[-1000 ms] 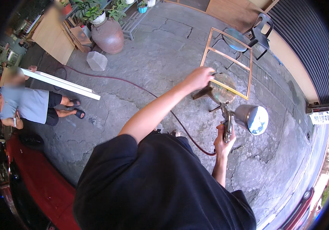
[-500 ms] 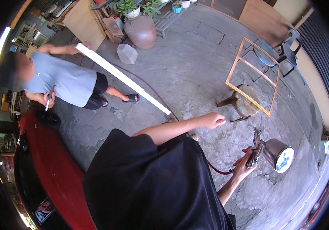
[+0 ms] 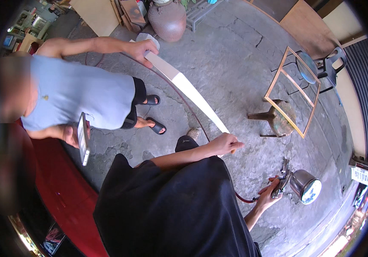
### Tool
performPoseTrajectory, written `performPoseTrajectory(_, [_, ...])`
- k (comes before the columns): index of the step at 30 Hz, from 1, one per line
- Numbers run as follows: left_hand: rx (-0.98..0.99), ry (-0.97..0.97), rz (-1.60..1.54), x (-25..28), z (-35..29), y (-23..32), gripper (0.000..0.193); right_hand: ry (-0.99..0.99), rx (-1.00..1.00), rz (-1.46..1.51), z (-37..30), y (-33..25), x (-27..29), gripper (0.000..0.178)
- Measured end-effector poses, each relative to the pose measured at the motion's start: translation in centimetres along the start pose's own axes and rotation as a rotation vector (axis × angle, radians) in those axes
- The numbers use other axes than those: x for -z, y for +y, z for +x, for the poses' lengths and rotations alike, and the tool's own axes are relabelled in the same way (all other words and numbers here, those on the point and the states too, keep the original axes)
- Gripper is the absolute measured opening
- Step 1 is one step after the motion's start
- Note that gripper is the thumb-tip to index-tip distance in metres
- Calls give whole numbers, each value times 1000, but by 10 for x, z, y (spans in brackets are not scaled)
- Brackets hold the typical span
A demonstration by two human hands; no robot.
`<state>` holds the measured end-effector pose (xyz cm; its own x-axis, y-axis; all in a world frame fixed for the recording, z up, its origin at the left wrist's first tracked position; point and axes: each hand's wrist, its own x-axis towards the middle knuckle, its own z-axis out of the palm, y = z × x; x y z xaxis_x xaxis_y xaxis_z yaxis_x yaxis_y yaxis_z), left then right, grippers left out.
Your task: The person mixes orange paint in a small container, pours it into a spray gun, and then moves outdoors to spray paint a wooden frame. The person applies the paint in steady strokes along the frame edges while another person holds the frame steady.
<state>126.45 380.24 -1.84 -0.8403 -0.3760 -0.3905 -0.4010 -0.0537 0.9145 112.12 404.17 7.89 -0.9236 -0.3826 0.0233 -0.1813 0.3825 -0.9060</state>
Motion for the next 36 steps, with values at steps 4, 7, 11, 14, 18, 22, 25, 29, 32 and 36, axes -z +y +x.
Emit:
performPoseTrajectory(4, [-424,138,-55,3,-2,-30,15,12,-17,-48,-11,-15,-12,30])
performPoseTrajectory(7, [-196,55,-191,7,-7,-44,17,-31,-20,14,-19,-26,-23,28])
performPoseTrajectory(11, [-159,82,-188,17,-16,-31,15,18,44,-62,-27,-22,-17,29])
performPoseTrajectory(14, [-212,62,35,20,-18,-12,21,105,-15,49,-24,-27,-11,23])
performPoseTrajectory(18, [-147,186,33,4,-25,11,50,81,19,144,-17,-61,6,13])
performPoseTrajectory(22, [-299,111,118,-20,-67,21,58,-13,7,153,-60,-82,44,19])
performPoseTrajectory(25, [-325,19,40,-68,-75,50,44,52,131,165,-73,-70,74,26])
performPoseTrajectory(29, [-273,-194,-19,-99,-41,102,25,56,93,231,-52,-61,99,34])
performPoseTrajectory(32, [-334,-249,-182,-127,-46,131,28,0,59,273,-68,-44,122,42])
performPoseTrajectory(36, [-375,-333,-376,-157,-49,169,30,-48,104,321,-84,-28,148,53])
